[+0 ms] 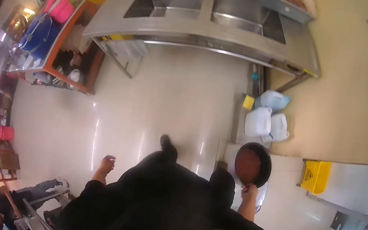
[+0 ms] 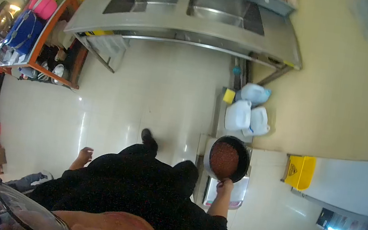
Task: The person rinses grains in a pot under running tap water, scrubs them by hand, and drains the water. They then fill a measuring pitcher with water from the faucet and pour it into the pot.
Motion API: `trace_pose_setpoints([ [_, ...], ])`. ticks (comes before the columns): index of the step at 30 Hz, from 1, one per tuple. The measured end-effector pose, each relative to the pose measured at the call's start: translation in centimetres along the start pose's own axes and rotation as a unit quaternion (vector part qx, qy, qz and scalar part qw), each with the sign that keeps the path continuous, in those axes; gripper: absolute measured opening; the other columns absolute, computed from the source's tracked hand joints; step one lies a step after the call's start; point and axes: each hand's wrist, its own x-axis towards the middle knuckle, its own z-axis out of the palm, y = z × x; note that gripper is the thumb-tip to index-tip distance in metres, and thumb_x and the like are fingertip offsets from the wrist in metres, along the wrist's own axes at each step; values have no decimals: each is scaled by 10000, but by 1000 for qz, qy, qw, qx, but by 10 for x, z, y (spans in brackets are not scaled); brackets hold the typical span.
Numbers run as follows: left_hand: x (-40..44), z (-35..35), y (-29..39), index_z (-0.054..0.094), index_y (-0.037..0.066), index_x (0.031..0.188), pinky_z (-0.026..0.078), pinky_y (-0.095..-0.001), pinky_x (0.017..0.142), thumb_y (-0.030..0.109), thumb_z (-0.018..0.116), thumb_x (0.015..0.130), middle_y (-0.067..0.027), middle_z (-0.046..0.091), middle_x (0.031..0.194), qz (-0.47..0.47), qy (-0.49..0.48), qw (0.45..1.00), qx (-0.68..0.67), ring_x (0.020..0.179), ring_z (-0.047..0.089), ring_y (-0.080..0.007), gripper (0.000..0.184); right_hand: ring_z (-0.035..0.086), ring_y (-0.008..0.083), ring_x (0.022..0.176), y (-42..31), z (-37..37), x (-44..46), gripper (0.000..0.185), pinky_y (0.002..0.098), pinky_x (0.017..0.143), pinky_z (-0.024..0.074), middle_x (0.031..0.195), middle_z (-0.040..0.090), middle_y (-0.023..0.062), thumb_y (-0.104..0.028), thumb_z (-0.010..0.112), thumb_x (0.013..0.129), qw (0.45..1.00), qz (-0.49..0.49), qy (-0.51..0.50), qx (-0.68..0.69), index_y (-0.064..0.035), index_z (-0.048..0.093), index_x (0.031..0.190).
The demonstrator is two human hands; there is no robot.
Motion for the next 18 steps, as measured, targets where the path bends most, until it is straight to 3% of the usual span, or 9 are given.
trace_pose_setpoints([
  [2, 25, 51, 41, 595, 49, 1083, 498, -272, 604, 181, 724, 753, -89, 605, 781, 137, 74, 988, -9, 650, 572, -136, 378, 410, 122, 426, -68, 12, 1, 110, 209, 331, 299, 632, 488, 48, -73, 514, 779, 998, -60, -9, -25, -94, 519, 887],
  [3, 39, -89, 109, 568, 68, 1138, 495, -261, 597, 166, 703, 803, -11, 547, 759, 116, 42, 989, -86, 672, 534, -105, 374, 398, 117, 421, -37, 119, -74, 65, 210, 334, 295, 615, 468, 39, -76, 509, 778, 995, -80, -59, -29, -98, 505, 839],
  [4, 42, -98, 159, 570, 48, 1145, 497, -262, 622, 211, 653, 855, 1, 541, 754, 147, -10, 967, -206, 667, 525, -94, 343, 398, 117, 419, -65, 146, -92, 45, 216, 333, 288, 613, 468, 38, -76, 518, 771, 988, -122, -64, -68, -96, 498, 805],
  [6, 42, -123, 287, 604, 39, 1111, 484, -242, 631, 201, 593, 901, 8, 534, 751, 250, -54, 951, -177, 672, 519, -86, 266, 386, 113, 404, -122, 226, -137, 114, 221, 313, 286, 592, 435, 15, -103, 574, 753, 972, -192, -66, -116, -124, 471, 707],
  [8, 14, -153, 394, 607, 56, 1114, 424, -220, 592, 85, 619, 856, 30, 491, 713, 334, -181, 910, -167, 647, 487, -72, 260, 365, 108, 390, -154, 306, -184, 105, 236, 315, 278, 579, 421, 9, -101, 582, 747, 946, -268, -93, -154, -101, 482, 716],
  [11, -30, -162, 523, 541, 105, 1264, 381, -227, 564, 40, 707, 767, 14, 505, 654, 557, -393, 730, -47, 617, 474, -67, 528, 390, 122, 400, -210, 420, -215, 78, 239, 318, 272, 577, 421, 25, -85, 568, 765, 922, -301, -150, -192, -73, 496, 738],
  [13, -58, -165, 588, 550, 124, 1239, 420, -286, 594, 70, 661, 807, -13, 541, 656, 558, -517, 636, 129, 625, 523, -120, 449, 416, 126, 406, -237, 498, -233, 68, 214, 317, 293, 592, 458, 44, -100, 561, 780, 908, -310, -180, -215, -59, 512, 759],
  [16, -40, -128, 641, 530, 147, 1218, 450, -348, 681, 83, 577, 858, -65, 594, 762, 703, -501, 470, 187, 729, 585, -185, 369, 443, 126, 422, -268, 610, -220, 67, 202, 318, 289, 605, 491, 66, -64, 555, 772, 892, -300, -233, -243, -24, 506, 793],
  [18, -29, -127, 689, 500, 109, 1206, 448, -370, 758, 75, 522, 874, -105, 595, 900, 683, -511, 516, 80, 858, 589, -219, 335, 459, 139, 433, -289, 686, -189, 54, 198, 327, 294, 654, 530, 105, -37, 532, 772, 870, -295, -244, -311, -19, 522, 822],
])
